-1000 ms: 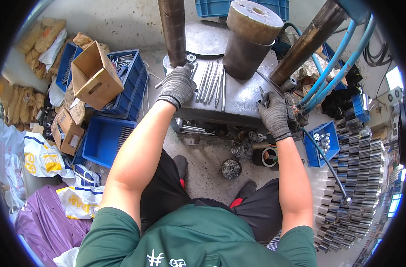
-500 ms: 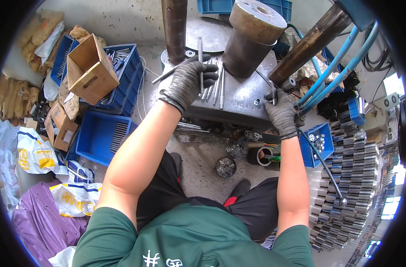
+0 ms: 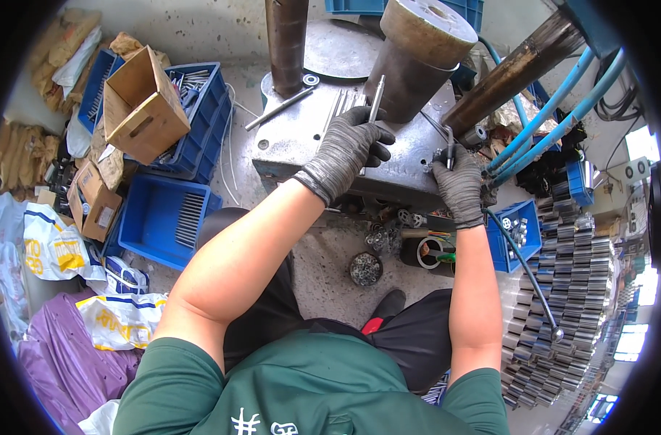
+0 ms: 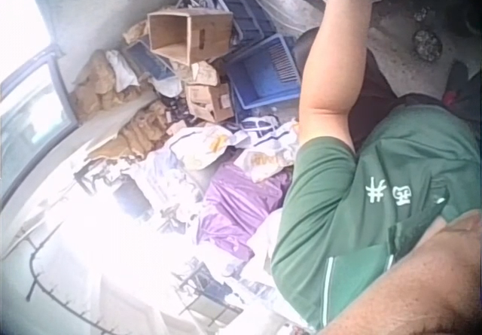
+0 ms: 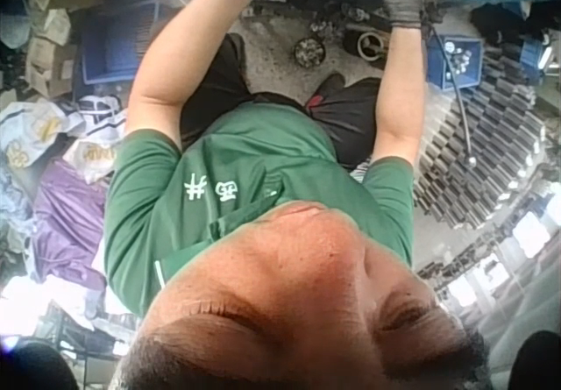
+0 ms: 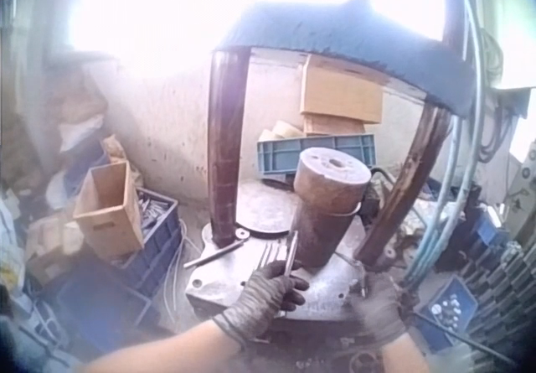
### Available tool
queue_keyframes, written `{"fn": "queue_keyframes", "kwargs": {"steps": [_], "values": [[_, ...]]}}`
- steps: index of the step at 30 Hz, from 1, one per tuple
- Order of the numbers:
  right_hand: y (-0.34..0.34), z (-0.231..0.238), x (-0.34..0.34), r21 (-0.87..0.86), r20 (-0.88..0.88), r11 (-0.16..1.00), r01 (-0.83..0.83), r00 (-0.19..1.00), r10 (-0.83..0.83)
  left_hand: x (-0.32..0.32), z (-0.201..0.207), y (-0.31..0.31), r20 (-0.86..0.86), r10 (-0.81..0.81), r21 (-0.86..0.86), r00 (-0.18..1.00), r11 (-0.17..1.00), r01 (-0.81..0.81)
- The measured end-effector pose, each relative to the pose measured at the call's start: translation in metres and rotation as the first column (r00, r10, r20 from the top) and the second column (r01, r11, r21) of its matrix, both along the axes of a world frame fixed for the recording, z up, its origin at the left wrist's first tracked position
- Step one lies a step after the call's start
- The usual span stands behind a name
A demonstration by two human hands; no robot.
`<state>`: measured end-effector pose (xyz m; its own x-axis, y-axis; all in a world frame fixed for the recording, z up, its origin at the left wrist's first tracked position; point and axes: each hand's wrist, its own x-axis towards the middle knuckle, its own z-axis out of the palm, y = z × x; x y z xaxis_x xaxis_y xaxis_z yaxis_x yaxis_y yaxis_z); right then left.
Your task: The person picks metal rods from blue plastic bins and places them onto a large metal machine base, manipulating the rods by hand to align them with fixed posts on the machinery.
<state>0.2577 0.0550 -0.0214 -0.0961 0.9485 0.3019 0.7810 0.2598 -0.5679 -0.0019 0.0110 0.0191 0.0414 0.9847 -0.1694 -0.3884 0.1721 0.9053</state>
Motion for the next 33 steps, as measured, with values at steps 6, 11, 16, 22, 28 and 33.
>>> {"fn": "queue_keyframes", "kwargs": {"steps": [6, 11, 16, 22, 28, 33], "values": [[0.009, -0.015, 0.012, -0.176, -0.426, 0.984, 0.012, 0.901, -0.087, 0.005, -0.003, -0.002, -0.006, -0.011, -0.029, 1.0, 1.0, 0.01], [0.006, -0.014, 0.015, -0.185, -0.567, 0.982, 0.02, 0.814, -0.124, 0.011, -0.003, -0.001, -0.011, -0.037, -0.059, 0.999, 0.998, 0.037], [0.005, -0.014, 0.015, -0.15, -0.446, 0.986, 0.074, 0.885, -0.134, 0.014, -0.001, -0.005, -0.037, -0.041, -0.051, 0.998, 0.998, 0.039], [0.001, -0.011, 0.014, -0.185, -0.558, 0.979, 0.082, 0.812, -0.173, 0.016, -0.005, -0.005, -0.125, -0.089, -0.02, 0.988, 0.996, 0.087], [-0.048, 0.029, -0.015, -0.279, -0.928, 0.923, -0.265, 0.321, -0.189, 0.031, -0.014, -0.007, -0.287, -0.197, 0.134, 0.938, 0.961, 0.243], [-0.066, 0.021, -0.025, -0.268, -0.959, 0.796, -0.543, 0.076, -0.271, 0.043, -0.007, -0.026, -0.066, -0.357, 0.144, 0.932, 0.921, 0.363]]}}
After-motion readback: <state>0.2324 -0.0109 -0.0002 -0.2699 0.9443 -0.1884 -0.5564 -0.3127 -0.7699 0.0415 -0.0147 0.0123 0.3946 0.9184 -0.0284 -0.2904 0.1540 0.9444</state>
